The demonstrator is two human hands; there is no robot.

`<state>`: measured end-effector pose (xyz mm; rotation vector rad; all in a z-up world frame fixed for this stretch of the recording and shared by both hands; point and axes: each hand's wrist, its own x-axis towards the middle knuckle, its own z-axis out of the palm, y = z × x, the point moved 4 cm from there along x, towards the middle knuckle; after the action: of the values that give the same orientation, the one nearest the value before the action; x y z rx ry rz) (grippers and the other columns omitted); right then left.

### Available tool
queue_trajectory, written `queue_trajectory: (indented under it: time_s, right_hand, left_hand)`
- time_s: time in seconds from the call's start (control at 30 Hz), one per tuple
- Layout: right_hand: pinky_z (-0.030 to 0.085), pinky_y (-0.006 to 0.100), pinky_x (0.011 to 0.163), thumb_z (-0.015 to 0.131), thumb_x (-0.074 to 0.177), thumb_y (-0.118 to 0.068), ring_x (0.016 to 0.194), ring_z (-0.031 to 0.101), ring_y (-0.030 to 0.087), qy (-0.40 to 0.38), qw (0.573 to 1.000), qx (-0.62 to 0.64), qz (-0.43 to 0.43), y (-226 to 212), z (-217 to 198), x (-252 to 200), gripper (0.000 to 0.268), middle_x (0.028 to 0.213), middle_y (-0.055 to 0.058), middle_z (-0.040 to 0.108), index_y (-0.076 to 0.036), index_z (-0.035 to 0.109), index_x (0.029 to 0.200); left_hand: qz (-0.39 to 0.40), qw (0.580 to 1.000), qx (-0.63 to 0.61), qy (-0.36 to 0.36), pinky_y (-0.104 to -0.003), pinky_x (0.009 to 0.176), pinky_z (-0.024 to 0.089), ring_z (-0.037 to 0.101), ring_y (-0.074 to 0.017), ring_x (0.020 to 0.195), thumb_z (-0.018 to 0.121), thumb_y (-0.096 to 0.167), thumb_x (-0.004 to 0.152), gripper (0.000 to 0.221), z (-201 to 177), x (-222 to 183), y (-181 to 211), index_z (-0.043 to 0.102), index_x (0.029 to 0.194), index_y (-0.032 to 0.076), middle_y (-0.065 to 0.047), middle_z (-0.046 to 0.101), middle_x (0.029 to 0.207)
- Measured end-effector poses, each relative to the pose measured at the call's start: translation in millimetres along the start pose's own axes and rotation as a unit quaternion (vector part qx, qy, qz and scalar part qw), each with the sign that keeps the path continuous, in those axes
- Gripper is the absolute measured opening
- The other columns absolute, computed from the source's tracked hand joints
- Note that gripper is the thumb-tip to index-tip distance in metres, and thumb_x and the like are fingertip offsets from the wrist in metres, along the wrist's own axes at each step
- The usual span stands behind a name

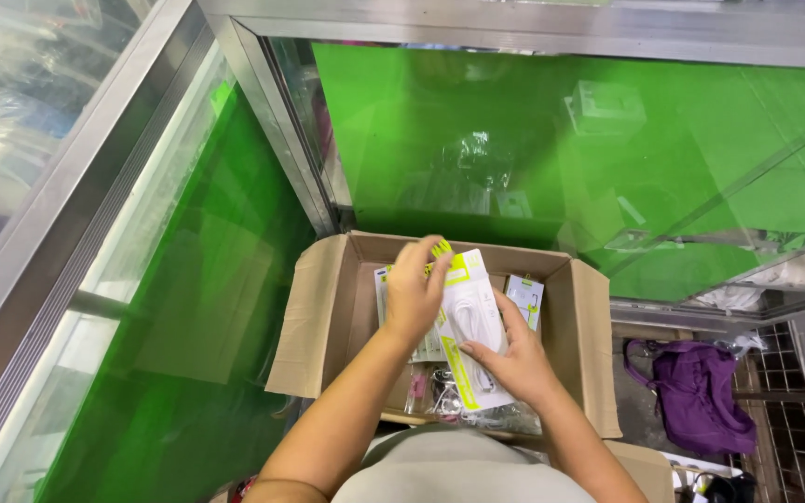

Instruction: The recorder is organizing and checking data charging cables in a box and placing them onto a display shelf.

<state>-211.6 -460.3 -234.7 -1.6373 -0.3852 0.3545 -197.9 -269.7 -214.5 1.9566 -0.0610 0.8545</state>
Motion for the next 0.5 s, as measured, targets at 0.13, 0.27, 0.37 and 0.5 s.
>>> queue_trajectory:
  time_s: [0.13,0.27,0.37,0.5]
  right_hand:
    - [0.053,0.034,0.098,0.086,0.074,-0.011,0.116,0.068,0.019,0.02,0.986,-0.16,0.038,12.6,-13.4,-2.9,0.084,0.129,0.012,0.07,-0.008,0.045,0.148]
    - [0.054,0.035,0.098,0.082,0.078,-0.005,0.118,0.065,0.02,0.075,0.994,-0.079,0.02,43.6,-43.6,3.1,0.079,0.131,0.014,0.067,-0.003,0.045,0.148]
    - [0.055,0.034,0.1,0.079,0.082,-0.004,0.12,0.064,0.02,0.079,0.997,0.016,-0.017,58.4,-59.8,4.0,0.078,0.132,0.014,0.065,0.0,0.04,0.15]
    - [0.055,0.034,0.099,0.078,0.085,-0.003,0.118,0.066,0.02,0.091,0.996,-0.001,0.016,61.8,-62.9,0.7,0.076,0.13,0.015,0.067,0.0,0.04,0.151]
  left_hand:
    - [-0.189,0.978,0.012,0.093,-0.034,0.066,0.055,0.066,-0.0219,0.071,0.076,0.016,0.091,0.027,-7.7,1.5,-88.5,0.071,0.114,0.003,-0.011,0.07,0.087]
    - [-0.322,0.943,0.076,0.031,-0.038,0.073,0.058,0.075,-0.0269,0.081,0.08,0.022,0.086,0.031,2.7,-55.9,-227.0,0.075,0.111,0.004,-0.015,0.076,0.09]
    - [-0.415,0.884,0.206,-0.055,-0.046,0.083,0.057,0.072,-0.0387,0.096,0.082,0.023,0.083,0.031,0.8,-114.3,-262.9,0.078,0.109,0.008,-0.022,0.075,0.101]
    - [-0.436,0.842,0.281,-0.149,-0.049,0.087,0.058,0.071,-0.0411,0.101,0.075,0.015,0.084,0.023,12.4,-180.8,-309.2,0.078,0.106,0.009,-0.022,0.071,0.11]
